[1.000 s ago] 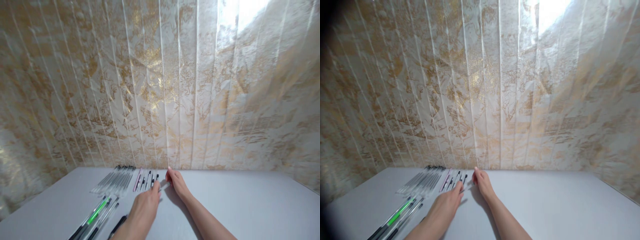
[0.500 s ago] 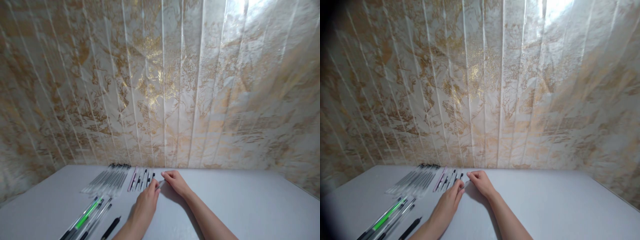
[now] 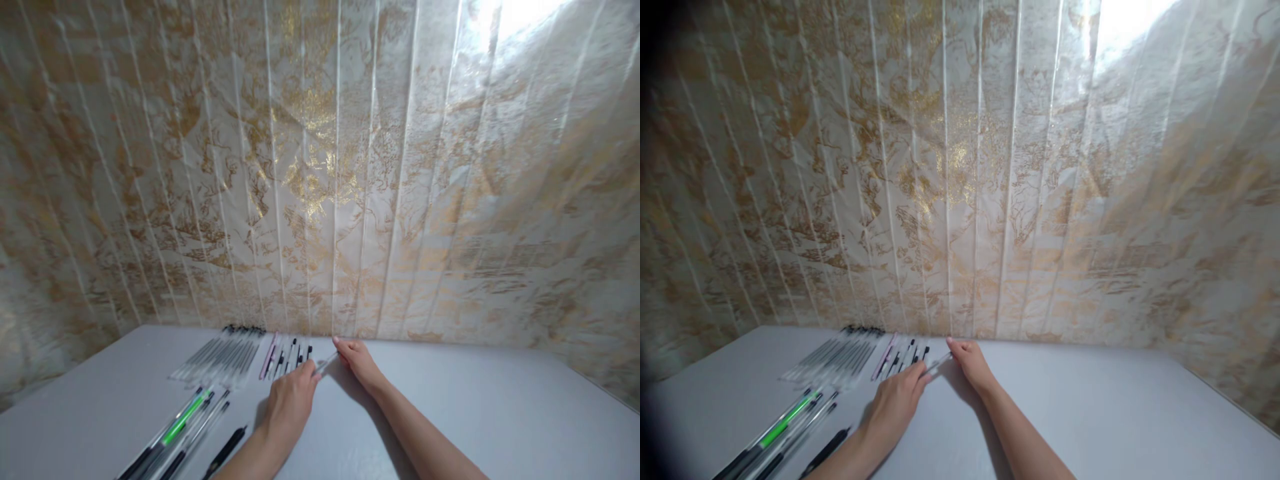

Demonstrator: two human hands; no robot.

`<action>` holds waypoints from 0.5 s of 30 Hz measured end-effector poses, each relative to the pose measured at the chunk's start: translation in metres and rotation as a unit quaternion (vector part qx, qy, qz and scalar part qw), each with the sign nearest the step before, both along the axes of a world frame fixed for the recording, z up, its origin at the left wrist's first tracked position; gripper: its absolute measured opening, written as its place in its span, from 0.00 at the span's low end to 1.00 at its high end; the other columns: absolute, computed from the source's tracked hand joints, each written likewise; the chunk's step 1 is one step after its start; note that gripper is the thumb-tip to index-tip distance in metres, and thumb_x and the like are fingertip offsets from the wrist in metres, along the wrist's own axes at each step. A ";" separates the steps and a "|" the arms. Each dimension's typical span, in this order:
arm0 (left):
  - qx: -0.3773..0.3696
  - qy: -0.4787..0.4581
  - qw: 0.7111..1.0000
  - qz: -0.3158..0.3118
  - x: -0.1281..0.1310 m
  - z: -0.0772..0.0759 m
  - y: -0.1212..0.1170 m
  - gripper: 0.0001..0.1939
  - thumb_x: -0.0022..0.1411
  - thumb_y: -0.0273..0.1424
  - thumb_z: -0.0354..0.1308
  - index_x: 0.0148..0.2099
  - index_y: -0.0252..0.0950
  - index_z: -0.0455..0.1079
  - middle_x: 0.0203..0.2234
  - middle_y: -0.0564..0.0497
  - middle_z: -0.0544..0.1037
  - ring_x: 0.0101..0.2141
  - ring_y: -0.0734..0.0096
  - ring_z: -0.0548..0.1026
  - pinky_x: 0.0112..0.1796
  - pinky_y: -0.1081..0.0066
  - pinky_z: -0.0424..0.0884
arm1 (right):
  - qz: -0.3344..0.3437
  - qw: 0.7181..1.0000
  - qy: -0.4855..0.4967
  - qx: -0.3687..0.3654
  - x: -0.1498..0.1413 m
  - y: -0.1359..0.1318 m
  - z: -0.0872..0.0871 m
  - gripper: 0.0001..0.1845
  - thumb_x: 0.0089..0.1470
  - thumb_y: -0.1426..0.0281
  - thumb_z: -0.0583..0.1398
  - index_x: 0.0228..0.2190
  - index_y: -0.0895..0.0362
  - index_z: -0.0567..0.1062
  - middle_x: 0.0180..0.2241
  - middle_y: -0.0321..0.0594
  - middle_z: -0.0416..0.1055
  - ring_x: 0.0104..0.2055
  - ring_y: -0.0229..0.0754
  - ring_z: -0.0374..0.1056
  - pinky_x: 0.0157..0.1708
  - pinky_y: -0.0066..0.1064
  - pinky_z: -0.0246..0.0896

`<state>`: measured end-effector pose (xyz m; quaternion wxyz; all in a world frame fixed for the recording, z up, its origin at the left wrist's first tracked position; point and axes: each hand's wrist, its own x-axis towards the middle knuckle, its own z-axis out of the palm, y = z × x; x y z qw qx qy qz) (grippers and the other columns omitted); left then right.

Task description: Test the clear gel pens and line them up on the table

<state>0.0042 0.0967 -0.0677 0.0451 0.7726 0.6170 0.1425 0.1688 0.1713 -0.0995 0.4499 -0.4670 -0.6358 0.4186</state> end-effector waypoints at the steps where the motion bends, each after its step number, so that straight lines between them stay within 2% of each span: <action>1: -0.005 0.000 1.000 0.001 0.000 0.002 -0.001 0.10 0.69 0.30 0.46 0.41 0.38 0.69 0.34 0.50 0.80 0.36 0.65 0.79 0.32 0.74 0.64 | 0.002 1.000 -0.003 -0.003 0.001 -0.003 0.001 0.32 0.49 0.41 0.52 0.13 0.53 0.52 0.13 0.27 0.45 0.19 0.32 0.40 0.21 0.28 0.36; 4: -0.030 -0.014 0.999 -0.013 0.003 0.005 -0.008 0.12 0.69 0.30 0.45 0.39 0.38 0.70 0.32 0.50 0.81 0.35 0.65 0.79 0.32 0.74 0.64 | -0.010 1.000 -0.014 0.000 0.008 -0.020 0.001 0.31 0.49 0.41 0.51 0.14 0.53 0.52 0.14 0.27 0.44 0.19 0.33 0.40 0.22 0.29 0.36; 10: -0.060 -0.075 0.988 -0.120 0.003 -0.003 -0.011 0.19 0.70 0.32 0.41 0.34 0.39 0.72 0.28 0.52 0.80 0.32 0.67 0.78 0.35 0.73 0.65 | -0.068 0.997 -0.044 0.010 0.026 -0.049 -0.008 0.28 0.49 0.43 0.50 0.17 0.53 0.50 0.19 0.30 0.42 0.23 0.36 0.41 0.23 0.29 0.39; 13: -0.067 -0.103 0.983 -0.138 0.000 -0.009 -0.005 0.21 0.71 0.34 0.39 0.36 0.40 0.72 0.28 0.52 0.79 0.33 0.68 0.77 0.36 0.73 0.65 | -0.085 0.995 -0.054 0.025 0.028 -0.050 -0.008 0.27 0.50 0.45 0.50 0.17 0.53 0.51 0.19 0.30 0.43 0.23 0.36 0.43 0.23 0.29 0.40; 15: -0.070 -0.129 0.980 -0.137 -0.001 -0.011 -0.002 0.14 0.69 0.34 0.43 0.41 0.40 0.71 0.31 0.53 0.79 0.34 0.69 0.77 0.36 0.74 0.65 | -0.098 0.993 -0.061 0.032 0.027 -0.049 -0.007 0.27 0.50 0.45 0.50 0.17 0.53 0.51 0.19 0.30 0.43 0.23 0.36 0.43 0.23 0.29 0.39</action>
